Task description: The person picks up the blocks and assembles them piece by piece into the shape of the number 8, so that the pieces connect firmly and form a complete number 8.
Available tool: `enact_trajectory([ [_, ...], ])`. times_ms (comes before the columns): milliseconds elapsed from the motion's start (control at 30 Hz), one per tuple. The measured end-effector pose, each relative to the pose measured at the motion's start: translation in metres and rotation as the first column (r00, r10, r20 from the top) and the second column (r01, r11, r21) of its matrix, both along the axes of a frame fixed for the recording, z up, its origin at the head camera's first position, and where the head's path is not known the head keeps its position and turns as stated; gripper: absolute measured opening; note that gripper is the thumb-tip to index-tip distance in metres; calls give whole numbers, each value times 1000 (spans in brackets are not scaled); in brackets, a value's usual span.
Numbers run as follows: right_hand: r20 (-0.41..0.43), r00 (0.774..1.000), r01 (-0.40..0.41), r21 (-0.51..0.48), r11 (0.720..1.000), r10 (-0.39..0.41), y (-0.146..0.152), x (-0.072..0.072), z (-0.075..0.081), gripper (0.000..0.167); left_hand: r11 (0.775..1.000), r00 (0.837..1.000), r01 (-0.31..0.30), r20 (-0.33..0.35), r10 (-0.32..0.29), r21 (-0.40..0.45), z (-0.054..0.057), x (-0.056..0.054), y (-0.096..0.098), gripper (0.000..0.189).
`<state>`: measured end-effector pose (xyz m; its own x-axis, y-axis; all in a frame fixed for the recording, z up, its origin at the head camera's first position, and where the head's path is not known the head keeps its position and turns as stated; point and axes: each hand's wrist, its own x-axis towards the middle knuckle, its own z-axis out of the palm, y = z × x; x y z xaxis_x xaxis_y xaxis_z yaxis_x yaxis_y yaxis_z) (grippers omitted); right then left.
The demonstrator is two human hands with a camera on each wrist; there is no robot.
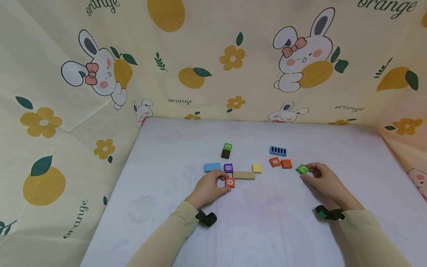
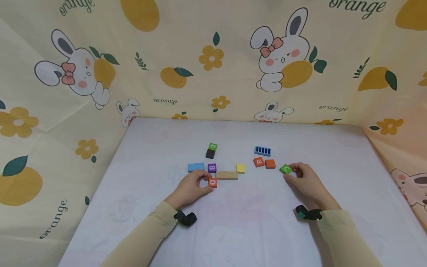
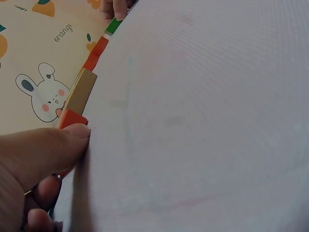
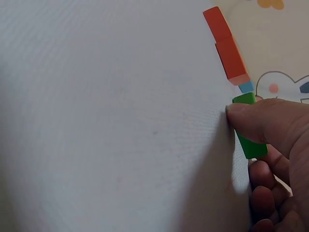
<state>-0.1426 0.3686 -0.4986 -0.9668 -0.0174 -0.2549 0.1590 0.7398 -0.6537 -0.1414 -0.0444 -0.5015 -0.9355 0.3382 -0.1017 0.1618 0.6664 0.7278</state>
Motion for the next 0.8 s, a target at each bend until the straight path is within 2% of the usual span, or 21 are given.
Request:
enact_trajectory([
  [267, -83, 996, 16, 39, 999, -13, -1, 4, 2, 65, 1000, 1000, -1, 9, 1, 0, 0, 0, -1, 38],
  [467, -107, 994, -1, -4, 1000, 0, -18, 4, 20, 60, 1000, 1000, -2, 5, 2, -3, -1, 0, -1, 37],
  [633, -137, 989, -54, -31, 998, 49, -39, 3, 33, 54, 1000, 1000, 3, -1, -3, 3, -2, -1, -2, 37],
  [800, -164, 979, -131, -54, 990, 120, -64, 0, 35, 47, 1000, 1000, 4, 3, -4, 4, -3, -1, -1, 37],
])
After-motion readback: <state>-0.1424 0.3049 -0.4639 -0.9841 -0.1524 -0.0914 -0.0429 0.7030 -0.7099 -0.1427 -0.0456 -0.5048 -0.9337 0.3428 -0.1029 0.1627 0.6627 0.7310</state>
